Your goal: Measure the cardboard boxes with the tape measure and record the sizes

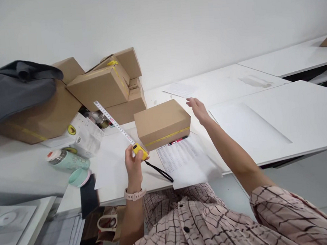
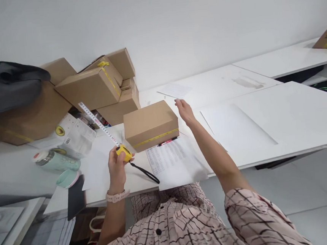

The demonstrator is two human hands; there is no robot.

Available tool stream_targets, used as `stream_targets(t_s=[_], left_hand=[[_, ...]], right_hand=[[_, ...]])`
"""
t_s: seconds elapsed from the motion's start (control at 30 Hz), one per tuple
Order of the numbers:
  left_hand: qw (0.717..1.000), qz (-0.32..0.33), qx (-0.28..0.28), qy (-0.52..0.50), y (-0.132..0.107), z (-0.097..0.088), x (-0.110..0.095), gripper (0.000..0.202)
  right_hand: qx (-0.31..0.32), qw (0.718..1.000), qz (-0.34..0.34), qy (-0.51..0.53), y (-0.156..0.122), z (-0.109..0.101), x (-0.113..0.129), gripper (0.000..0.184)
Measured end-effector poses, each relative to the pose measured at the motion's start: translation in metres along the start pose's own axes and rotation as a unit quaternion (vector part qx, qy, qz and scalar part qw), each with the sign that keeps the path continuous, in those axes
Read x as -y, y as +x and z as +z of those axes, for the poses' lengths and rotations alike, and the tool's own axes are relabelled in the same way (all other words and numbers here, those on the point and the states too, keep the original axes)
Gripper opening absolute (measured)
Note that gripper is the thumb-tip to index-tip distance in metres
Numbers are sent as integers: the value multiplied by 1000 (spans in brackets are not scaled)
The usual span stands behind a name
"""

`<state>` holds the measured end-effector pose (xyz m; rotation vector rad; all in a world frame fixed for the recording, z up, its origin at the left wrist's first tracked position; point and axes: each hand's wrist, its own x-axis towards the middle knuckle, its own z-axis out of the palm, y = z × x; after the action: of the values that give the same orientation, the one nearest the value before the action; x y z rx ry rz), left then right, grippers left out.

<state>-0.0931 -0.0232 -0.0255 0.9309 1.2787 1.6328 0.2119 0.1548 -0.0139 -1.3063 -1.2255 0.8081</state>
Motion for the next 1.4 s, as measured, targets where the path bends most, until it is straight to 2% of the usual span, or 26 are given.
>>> stream_targets(t_s=[0.03, 0.1, 0.2, 0.27, 0.4, 0.47, 0.53, 0.63, 0.73, 0.87, 1.07, 1.23, 1.4], left_hand=[[1000, -10, -3, 2, 5, -4, 4, 69], [999, -33, 26, 2, 14, -4, 9, 66], [997, -29, 77, 2, 30, 7, 2, 61], [997, -1, 82, 0, 44, 14, -11, 59], [995, 31, 90, 3, 74, 27, -44, 55], [995, 49, 83, 10, 80, 35, -55, 55], [994, 74, 79, 11, 73, 45, -58, 55], [989, 63, 130, 8, 44, 61, -44, 56], [977, -8, 211, 18, 12, 74, -15, 59], [968, -81, 239, 11, -14, 84, 22, 64], [959, -114, 261, 3, -27, 87, 45, 65], [957, -131, 258, -8, -34, 90, 53, 66], [955, -121, 270, -5, -38, 91, 58, 59]], right_hand=[[30, 999, 12, 7, -14, -5, -7, 74], [91, 996, 11, 9, -36, -5, -13, 77], [125, 989, -41, -66, -44, 5, 1, 73], [103, 979, -72, -163, -34, 12, 21, 68], [41, 941, -91, -322, 0, 26, 59, 53], [25, 923, -126, -363, 16, 35, 68, 48], [30, 907, -185, -377, 29, 46, 70, 42], [65, 897, -240, -365, 41, 61, 65, 41], [59, 902, -237, -357, 45, 70, 60, 41], [32, 900, -227, -370, 45, 74, 59, 39], [17, 908, -208, -364, 40, 79, 68, 44], [12, 923, -188, -336, 39, 83, 71, 41], [24, 923, -186, -337, 41, 83, 71, 35]])
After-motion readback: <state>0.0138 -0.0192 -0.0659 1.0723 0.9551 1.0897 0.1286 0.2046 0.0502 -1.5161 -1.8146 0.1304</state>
